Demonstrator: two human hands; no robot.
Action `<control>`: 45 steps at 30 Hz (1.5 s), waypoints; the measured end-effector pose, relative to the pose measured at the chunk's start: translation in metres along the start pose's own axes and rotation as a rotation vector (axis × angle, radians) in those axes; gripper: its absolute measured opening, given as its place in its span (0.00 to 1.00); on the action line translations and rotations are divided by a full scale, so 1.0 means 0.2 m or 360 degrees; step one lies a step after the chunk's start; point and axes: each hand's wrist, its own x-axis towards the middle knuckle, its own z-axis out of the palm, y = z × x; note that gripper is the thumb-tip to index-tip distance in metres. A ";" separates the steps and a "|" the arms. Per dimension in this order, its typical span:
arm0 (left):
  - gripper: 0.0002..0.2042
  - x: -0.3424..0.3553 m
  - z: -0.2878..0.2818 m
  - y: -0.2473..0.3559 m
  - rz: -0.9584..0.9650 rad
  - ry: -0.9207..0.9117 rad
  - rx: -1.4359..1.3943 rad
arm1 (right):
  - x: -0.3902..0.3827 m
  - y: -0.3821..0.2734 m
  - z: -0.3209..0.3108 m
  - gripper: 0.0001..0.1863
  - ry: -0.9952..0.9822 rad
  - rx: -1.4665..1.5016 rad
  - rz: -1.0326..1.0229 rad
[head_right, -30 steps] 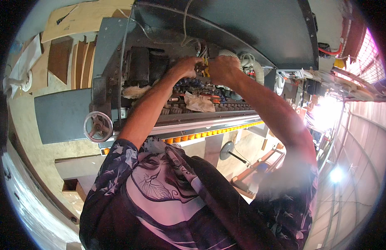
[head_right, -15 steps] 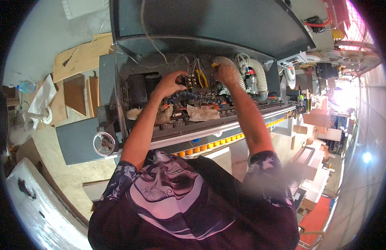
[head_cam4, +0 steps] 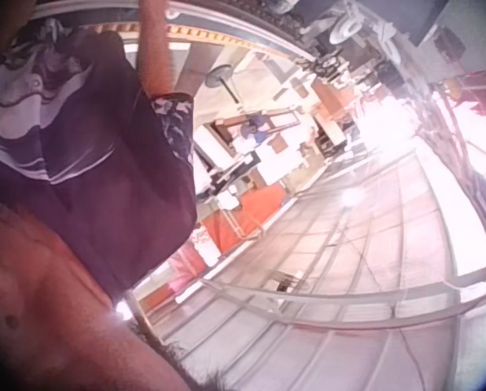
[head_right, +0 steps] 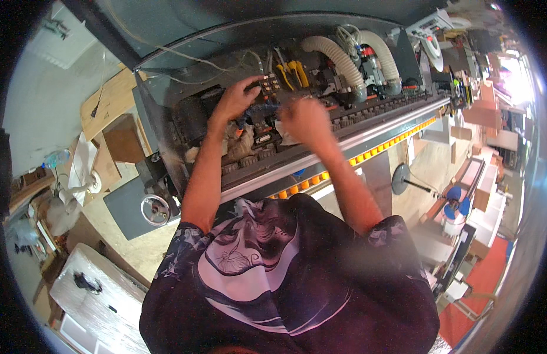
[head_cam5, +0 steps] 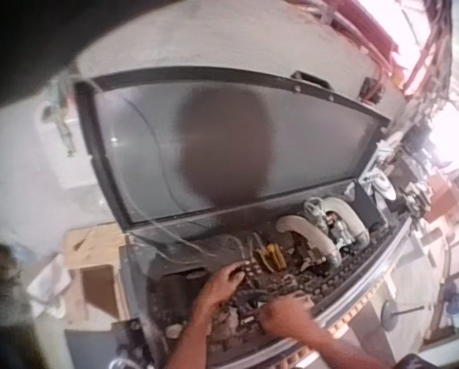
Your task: The person works on the internal wiring of a machine, using pliers to strip and connect wires. They repeatedly adjust and secure connections within the machine's housing.
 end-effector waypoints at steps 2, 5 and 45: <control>0.20 0.03 0.02 0.00 0.0071 0.0012 -0.0001 | -0.15 -0.11 0.16 0.16 -0.0395 -0.0085 -0.0022; 0.21 0.04 0.01 0.04 0.0045 -0.0133 -0.0035 | -0.15 -0.09 0.50 0.17 -0.0615 -0.0057 0.0024; 0.28 0.10 0.06 0.03 0.0356 -0.0178 0.0047 | -0.13 -0.22 0.52 0.21 -0.0730 -0.0095 -0.0049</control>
